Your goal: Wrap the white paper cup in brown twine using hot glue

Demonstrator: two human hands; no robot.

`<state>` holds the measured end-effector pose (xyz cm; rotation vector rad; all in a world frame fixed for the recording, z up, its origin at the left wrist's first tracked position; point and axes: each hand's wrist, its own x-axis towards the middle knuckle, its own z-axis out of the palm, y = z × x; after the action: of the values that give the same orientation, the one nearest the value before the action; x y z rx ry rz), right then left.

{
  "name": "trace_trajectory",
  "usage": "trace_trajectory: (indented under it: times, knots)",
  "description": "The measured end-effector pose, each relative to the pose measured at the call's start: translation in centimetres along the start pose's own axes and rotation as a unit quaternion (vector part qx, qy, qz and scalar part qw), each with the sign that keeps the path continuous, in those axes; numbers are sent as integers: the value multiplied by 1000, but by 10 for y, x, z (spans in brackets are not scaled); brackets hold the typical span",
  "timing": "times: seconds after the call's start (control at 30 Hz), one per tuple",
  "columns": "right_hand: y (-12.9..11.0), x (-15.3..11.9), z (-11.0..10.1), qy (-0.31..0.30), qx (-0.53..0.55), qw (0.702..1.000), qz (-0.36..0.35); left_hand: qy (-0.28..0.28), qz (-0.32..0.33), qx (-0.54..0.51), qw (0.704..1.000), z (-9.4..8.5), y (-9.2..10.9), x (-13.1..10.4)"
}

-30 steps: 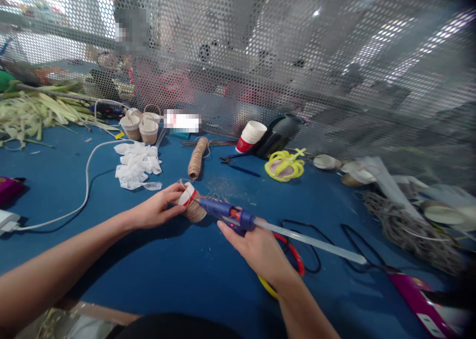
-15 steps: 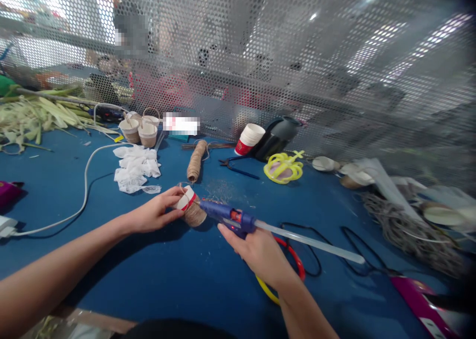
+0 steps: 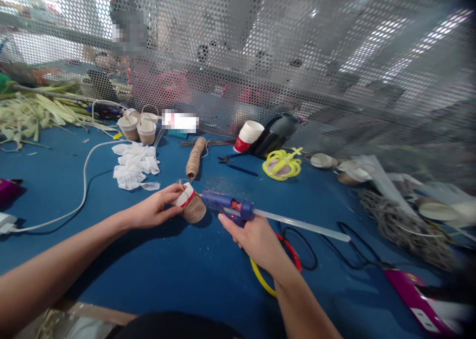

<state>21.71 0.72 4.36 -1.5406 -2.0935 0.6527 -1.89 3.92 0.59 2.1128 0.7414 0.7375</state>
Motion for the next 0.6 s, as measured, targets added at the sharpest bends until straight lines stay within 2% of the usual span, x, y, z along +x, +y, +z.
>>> trace_trajectory:
  times: [0.33, 0.47, 0.6]
  knots:
    - [-5, -5, -1, -12, 19, 1000, 3, 2, -1, -10, 1000, 0, 0, 1]
    - [-8, -9, -2, -33, 34, 999, 25, 1, 6, -13, 1000, 0, 0, 1]
    - [-10, -8, -3, -30, 53, 998, 33, 2, 7, -9, 1000, 0, 0, 1]
